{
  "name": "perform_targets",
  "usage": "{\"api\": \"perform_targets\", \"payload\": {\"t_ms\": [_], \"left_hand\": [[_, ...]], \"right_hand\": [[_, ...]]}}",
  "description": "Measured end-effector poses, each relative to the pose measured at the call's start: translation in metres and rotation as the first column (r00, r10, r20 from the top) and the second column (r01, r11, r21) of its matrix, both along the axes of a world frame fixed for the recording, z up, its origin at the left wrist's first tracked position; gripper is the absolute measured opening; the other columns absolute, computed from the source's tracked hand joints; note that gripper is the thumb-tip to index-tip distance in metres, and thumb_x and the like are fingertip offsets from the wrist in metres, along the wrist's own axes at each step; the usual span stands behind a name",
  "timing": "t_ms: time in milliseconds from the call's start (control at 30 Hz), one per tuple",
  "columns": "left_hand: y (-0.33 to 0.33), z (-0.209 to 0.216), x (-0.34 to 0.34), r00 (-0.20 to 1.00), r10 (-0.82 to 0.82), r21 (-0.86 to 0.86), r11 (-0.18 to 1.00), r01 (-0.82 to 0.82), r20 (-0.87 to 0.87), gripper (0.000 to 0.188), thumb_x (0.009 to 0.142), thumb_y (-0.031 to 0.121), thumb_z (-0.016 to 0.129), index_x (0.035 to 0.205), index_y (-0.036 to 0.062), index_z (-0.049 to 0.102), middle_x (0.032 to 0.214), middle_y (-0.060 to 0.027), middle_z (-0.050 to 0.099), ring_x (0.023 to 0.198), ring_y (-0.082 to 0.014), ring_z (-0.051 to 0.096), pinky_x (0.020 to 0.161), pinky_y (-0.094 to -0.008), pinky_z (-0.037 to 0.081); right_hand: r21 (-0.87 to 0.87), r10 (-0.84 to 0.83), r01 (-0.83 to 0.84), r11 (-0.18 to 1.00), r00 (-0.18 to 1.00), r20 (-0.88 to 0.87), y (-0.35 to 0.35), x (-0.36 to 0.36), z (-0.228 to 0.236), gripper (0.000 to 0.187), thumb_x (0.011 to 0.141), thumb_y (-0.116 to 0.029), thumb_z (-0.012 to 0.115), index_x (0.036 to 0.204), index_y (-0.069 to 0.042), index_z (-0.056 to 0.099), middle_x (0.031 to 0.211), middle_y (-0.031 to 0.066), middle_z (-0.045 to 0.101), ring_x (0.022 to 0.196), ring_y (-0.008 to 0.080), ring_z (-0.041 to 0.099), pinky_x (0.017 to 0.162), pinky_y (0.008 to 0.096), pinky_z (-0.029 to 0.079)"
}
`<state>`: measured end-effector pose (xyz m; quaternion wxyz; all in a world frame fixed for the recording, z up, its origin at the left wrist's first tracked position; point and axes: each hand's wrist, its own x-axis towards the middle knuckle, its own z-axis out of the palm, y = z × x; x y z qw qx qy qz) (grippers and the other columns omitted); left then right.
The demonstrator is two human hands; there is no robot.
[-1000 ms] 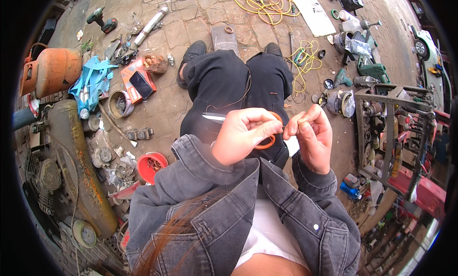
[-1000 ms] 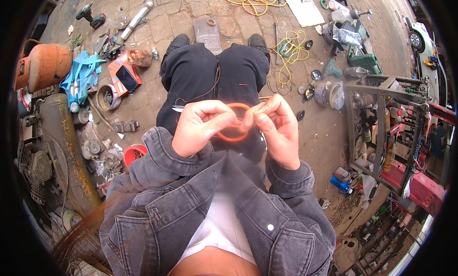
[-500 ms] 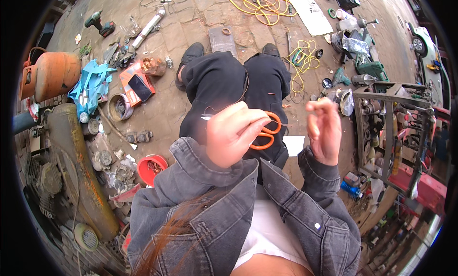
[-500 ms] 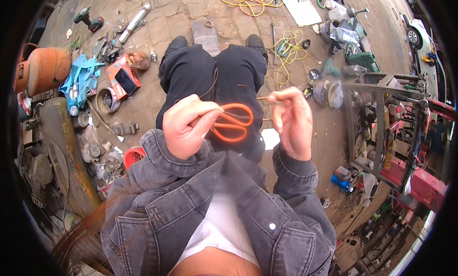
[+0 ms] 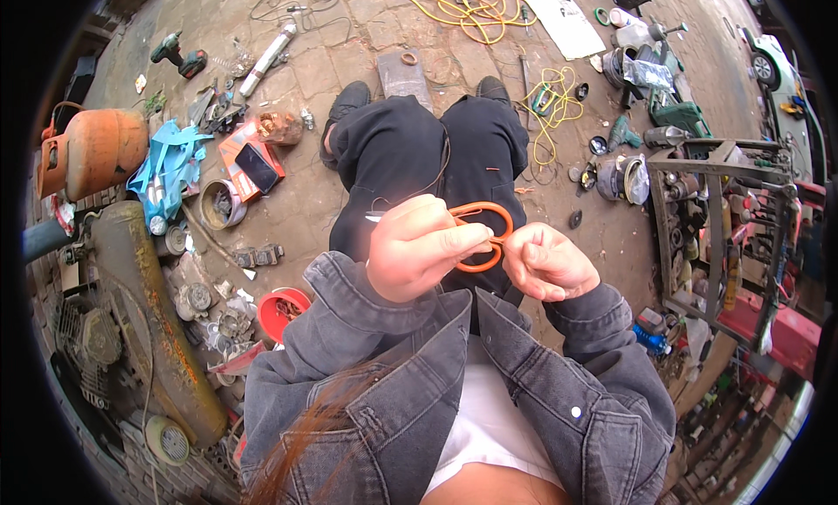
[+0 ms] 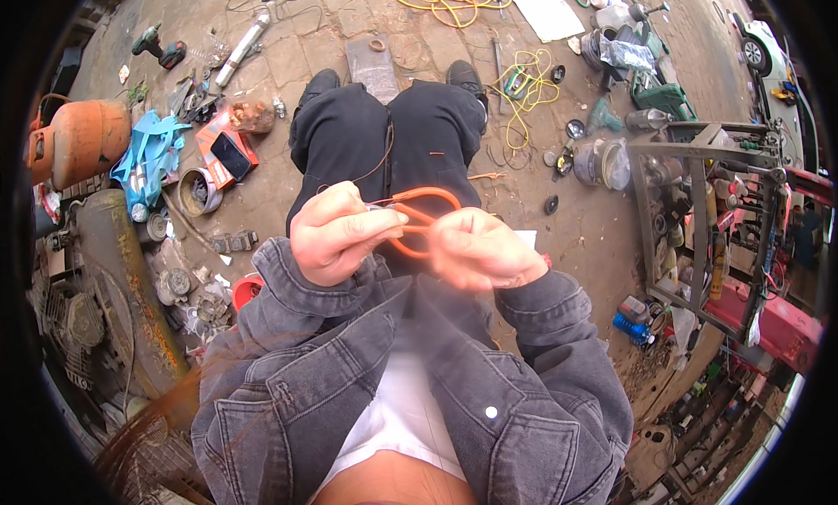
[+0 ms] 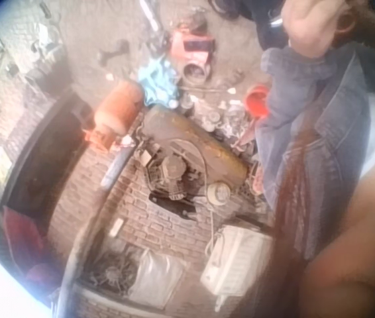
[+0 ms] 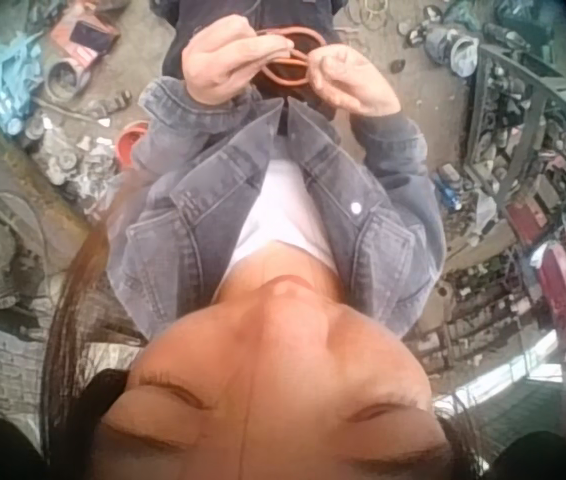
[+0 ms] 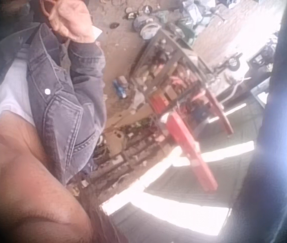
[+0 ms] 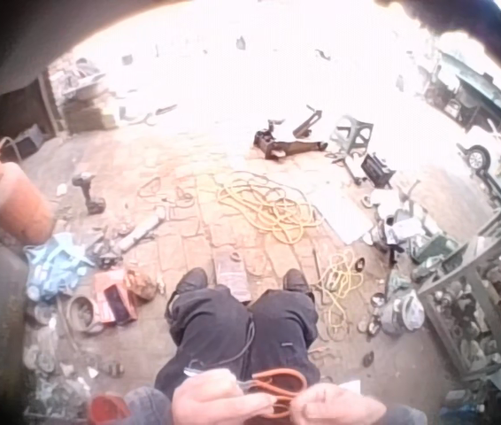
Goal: The person strips the insulation from a red wire using pliers, then twists the exposed strands. The person repeats the stripping and twisting process on a second wire. The workspace is cluttered with tools and parts.
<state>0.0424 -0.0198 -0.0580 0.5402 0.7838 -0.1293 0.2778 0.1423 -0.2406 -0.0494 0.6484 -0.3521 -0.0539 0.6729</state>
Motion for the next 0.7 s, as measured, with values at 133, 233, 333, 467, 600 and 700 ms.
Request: {"api": "perform_targets", "payload": {"t_ms": [133,233,333,467,600,700], "left_hand": [[0.0,0.001,0.002,0.998,-0.009,-0.047,0.999,0.006,-0.056,0.025,0.072,0.001,0.079,0.096,0.0022,0.072,0.069,-0.0082,0.056,0.058,-0.0239,0.053,0.052,-0.0327,0.04],[-0.005,0.001,0.0,0.971,-0.01,-0.119,0.993,-0.019,-0.239,0.015,0.078,-0.001,0.076,0.092,0.0003,0.071,0.069,-0.0067,0.056,0.058,-0.017,0.054,0.052,-0.0306,0.041],[-0.014,-0.001,-0.001,0.819,-0.208,-0.537,0.832,-0.139,-0.535,0.002,0.084,-0.001,0.071,0.086,-0.0012,0.071,0.07,-0.0011,0.061,0.059,-0.0062,0.05,0.049,-0.025,0.036],[-0.017,-0.013,0.003,0.654,-0.464,-0.731,0.65,-0.207,-0.597,0.013,0.091,0.004,0.066,0.08,-0.0019,0.064,0.072,0.0009,0.061,0.069,-0.0045,0.057,0.057,-0.022,0.044],[-0.009,-0.027,0.002,0.468,-0.812,-0.924,0.214,-0.316,-0.348,0.014,0.096,0.011,0.062,0.084,0.0033,0.06,0.068,0.0053,0.053,0.048,-0.0001,0.03,0.044,-0.0196,0.024],[-0.011,-0.032,-0.002,0.456,-0.881,-0.943,-0.036,-0.332,-0.126,0.012,0.097,0.011,0.06,0.088,0.0041,0.06,0.068,0.0061,0.047,0.049,-0.0002,0.029,0.045,-0.0184,0.022]], "right_hand": [[-0.107,-0.051,0.071,0.992,0.982,0.18,0.004,0.002,0.019,0.027,0.093,-0.02,0.07,0.081,0.003,0.063,0.063,0.0098,0.063,0.04,0.0053,0.047,0.038,0.0183,0.035],[-0.293,0.098,0.046,0.955,0.882,0.46,0.002,0.004,0.035,0.01,0.088,-0.008,0.072,0.081,-0.003,0.066,0.07,0.0046,0.067,0.048,0.0084,0.054,0.046,0.0203,0.041],[-0.135,0.135,0.137,0.981,0.006,0.991,0.008,0.002,0.036,0.01,0.082,-0.006,0.073,0.079,-0.005,0.064,0.065,0.0032,0.061,0.049,0.0157,0.056,0.046,0.0249,0.042],[-0.178,0.178,0.077,0.981,-0.722,0.669,0.011,0.009,0.035,0.011,0.076,-0.005,0.071,0.08,-0.007,0.061,0.07,0.0002,0.054,0.065,0.0142,0.059,0.053,0.0285,0.044],[-0.052,0.065,0.045,0.998,-0.868,0.492,0.01,0.026,0.026,0.014,0.075,-0.006,0.071,0.088,-0.005,0.066,0.078,-0.0002,0.06,0.069,0.0118,0.059,0.055,0.0257,0.043],[0.103,-0.032,0.014,0.995,-0.903,0.428,0.008,0.03,0.016,0.02,0.074,-0.006,0.073,0.093,-0.002,0.071,0.082,0.0029,0.067,0.066,0.0126,0.059,0.056,0.024,0.044]]}}
